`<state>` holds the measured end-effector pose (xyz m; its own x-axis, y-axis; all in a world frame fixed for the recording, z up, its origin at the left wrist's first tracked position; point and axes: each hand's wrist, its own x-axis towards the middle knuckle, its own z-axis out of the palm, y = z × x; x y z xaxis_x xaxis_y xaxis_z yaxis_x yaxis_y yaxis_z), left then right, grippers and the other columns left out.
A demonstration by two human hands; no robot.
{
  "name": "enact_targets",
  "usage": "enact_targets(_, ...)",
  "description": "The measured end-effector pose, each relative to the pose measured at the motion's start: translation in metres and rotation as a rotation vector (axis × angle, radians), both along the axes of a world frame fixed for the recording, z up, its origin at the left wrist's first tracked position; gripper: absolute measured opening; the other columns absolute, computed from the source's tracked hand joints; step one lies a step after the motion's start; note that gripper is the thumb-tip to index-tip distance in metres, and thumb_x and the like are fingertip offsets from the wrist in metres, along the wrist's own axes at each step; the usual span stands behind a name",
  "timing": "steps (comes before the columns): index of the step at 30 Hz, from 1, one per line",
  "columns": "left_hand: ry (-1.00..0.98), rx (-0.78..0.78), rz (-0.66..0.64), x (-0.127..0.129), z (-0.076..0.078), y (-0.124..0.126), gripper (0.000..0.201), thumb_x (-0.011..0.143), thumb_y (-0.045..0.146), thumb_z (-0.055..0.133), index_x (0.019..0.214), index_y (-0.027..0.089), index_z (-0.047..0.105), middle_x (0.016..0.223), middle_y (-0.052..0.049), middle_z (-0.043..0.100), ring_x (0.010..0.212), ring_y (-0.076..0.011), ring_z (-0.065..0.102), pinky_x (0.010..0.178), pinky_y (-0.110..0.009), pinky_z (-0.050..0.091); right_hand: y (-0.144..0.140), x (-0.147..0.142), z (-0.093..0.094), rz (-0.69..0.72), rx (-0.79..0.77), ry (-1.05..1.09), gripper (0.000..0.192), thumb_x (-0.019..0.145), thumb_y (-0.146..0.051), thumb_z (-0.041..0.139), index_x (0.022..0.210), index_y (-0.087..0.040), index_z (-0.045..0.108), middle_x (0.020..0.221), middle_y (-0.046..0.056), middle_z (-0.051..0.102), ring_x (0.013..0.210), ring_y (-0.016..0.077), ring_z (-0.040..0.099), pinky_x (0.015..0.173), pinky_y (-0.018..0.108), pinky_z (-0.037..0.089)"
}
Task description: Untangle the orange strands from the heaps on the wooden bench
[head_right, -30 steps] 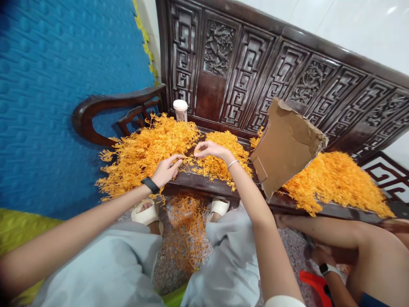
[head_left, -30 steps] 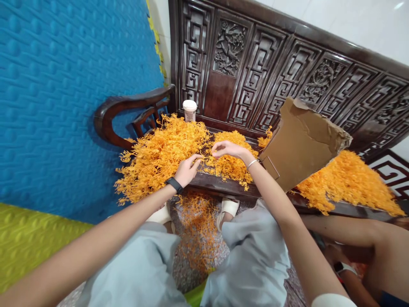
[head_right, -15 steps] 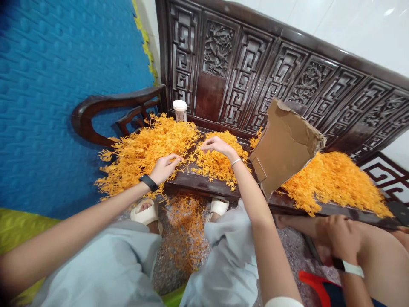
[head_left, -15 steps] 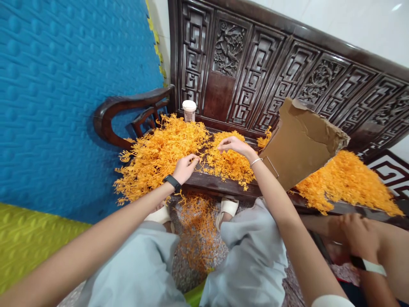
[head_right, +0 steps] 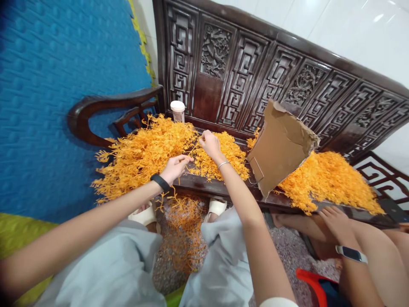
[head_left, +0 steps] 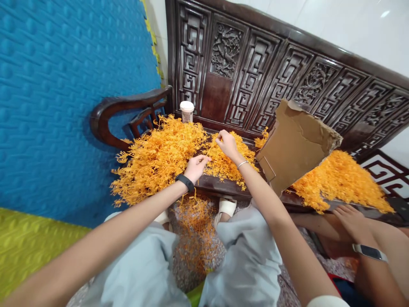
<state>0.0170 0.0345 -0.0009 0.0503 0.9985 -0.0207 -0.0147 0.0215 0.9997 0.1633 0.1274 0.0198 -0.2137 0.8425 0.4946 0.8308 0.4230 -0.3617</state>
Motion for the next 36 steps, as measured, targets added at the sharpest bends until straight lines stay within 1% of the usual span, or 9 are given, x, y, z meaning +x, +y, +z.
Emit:
enact_targets(4, -0.236, -0.133, -0.038, 0.006, 0.01, 0.001, 0.01, 0.077, 0.017, 0.048, 0.076, 0.014, 0.057, 0.033, 0.012, 0.022, 0.028, -0.0032, 0.016, 0.035, -0.019, 0.009, -0.006, -0.013, 0.003, -0.171, 0.061, 0.005, 0.012, 0.083, -0.018, 0.035, 0.078, -0.017, 0.045, 0.086, 0.008, 0.049, 0.075, 0.0174, 0.047, 0.068, 0.028, 0.034)
enact_targets(7, -0.339, -0.169, -0.033, 0.01, 0.014, 0.001, 0.009, 0.078, 0.016, 0.047, 0.076, 0.013, 0.056, 0.031, 0.013, 0.022, 0.027, -0.0029, 0.015, 0.035, -0.019, 0.008, -0.004, -0.019, 0.004, -0.204, 0.08, 0.056, 0.014, 0.084, -0.017, 0.031, 0.08, -0.017, 0.045, 0.088, 0.009, 0.048, 0.079, 0.0187, 0.048, 0.07, 0.029, 0.036)
enact_targets(16, -0.387, -0.142, 0.037, 0.022, 0.015, 0.003, 0.013, 0.08, 0.016, 0.044, 0.075, 0.013, 0.056, 0.031, 0.012, 0.02, 0.027, -0.003, 0.015, 0.034, -0.02, 0.008, 0.005, -0.023, 0.002, -0.298, 0.046, 0.107, 0.013, 0.085, -0.018, 0.033, 0.077, -0.017, 0.044, 0.086, 0.007, 0.049, 0.077, 0.0177, 0.05, 0.072, 0.03, 0.037)
enact_targets(20, -0.336, -0.19, 0.067, 0.022, 0.004, -0.015, 0.013, 0.08, 0.016, 0.045, 0.077, 0.014, 0.057, 0.033, 0.012, 0.023, 0.027, -0.0033, 0.017, 0.034, -0.019, 0.01, 0.019, 0.002, -0.002, -0.456, 0.023, 0.299, 0.011, 0.082, -0.017, 0.035, 0.077, -0.018, 0.045, 0.085, 0.009, 0.051, 0.081, 0.0194, 0.051, 0.073, 0.03, 0.038)
enact_targets(22, -0.278, -0.26, -0.009, 0.02, -0.001, -0.027, 0.01, 0.077, 0.019, 0.051, 0.075, 0.013, 0.059, 0.033, 0.012, 0.024, 0.027, -0.0029, 0.019, 0.035, -0.019, 0.009, 0.024, 0.028, -0.008, -0.588, -0.022, 0.382, 0.011, 0.08, -0.015, 0.038, 0.073, -0.018, 0.046, 0.082, 0.009, 0.053, 0.08, 0.0191, 0.052, 0.073, 0.03, 0.038)
enact_targets(25, -0.286, -0.262, -0.103, 0.009, -0.003, -0.032, 0.009, 0.076, 0.02, 0.053, 0.076, 0.013, 0.06, 0.032, 0.013, 0.022, 0.027, -0.0024, 0.017, 0.035, -0.019, 0.007, 0.027, 0.065, -0.022, -0.598, -0.07, 0.371, 0.005, 0.075, -0.02, 0.047, 0.071, -0.018, 0.05, 0.076, 0.006, 0.057, 0.076, 0.0183, 0.053, 0.071, 0.029, 0.039)
enact_targets(28, -0.33, -0.184, -0.051, -0.01, -0.005, -0.02, 0.01, 0.075, 0.02, 0.053, 0.08, 0.014, 0.059, 0.031, 0.013, 0.022, 0.027, -0.0025, 0.017, 0.035, -0.018, 0.008, 0.027, 0.086, -0.037, -0.585, -0.117, 0.387, 0.006, 0.071, -0.022, 0.053, 0.075, -0.018, 0.053, 0.072, 0.004, 0.058, 0.07, 0.0164, 0.053, 0.068, 0.027, 0.039)
enact_targets(33, -0.373, -0.184, 0.059, -0.049, -0.021, 0.003, 0.011, 0.075, 0.021, 0.054, 0.081, 0.013, 0.059, 0.027, 0.012, 0.024, 0.026, -0.0029, 0.016, 0.033, -0.017, 0.009, 0.032, 0.097, -0.046, -0.481, -0.124, 0.415, 0.018, 0.067, -0.022, 0.055, 0.084, -0.016, 0.056, 0.071, 0.001, 0.058, 0.065, 0.0133, 0.052, 0.065, 0.025, 0.04)
enact_targets(36, -0.371, -0.182, 0.062, -0.059, -0.028, 0.008, 0.013, 0.075, 0.024, 0.055, 0.083, 0.014, 0.059, 0.026, 0.012, 0.025, 0.025, -0.0034, 0.017, 0.032, -0.017, 0.01, 0.033, 0.094, -0.042, -0.36, -0.126, 0.466, 0.014, 0.068, -0.024, 0.054, 0.078, -0.015, 0.057, 0.076, 0.003, 0.06, 0.064, 0.0124, 0.052, 0.062, 0.024, 0.041)
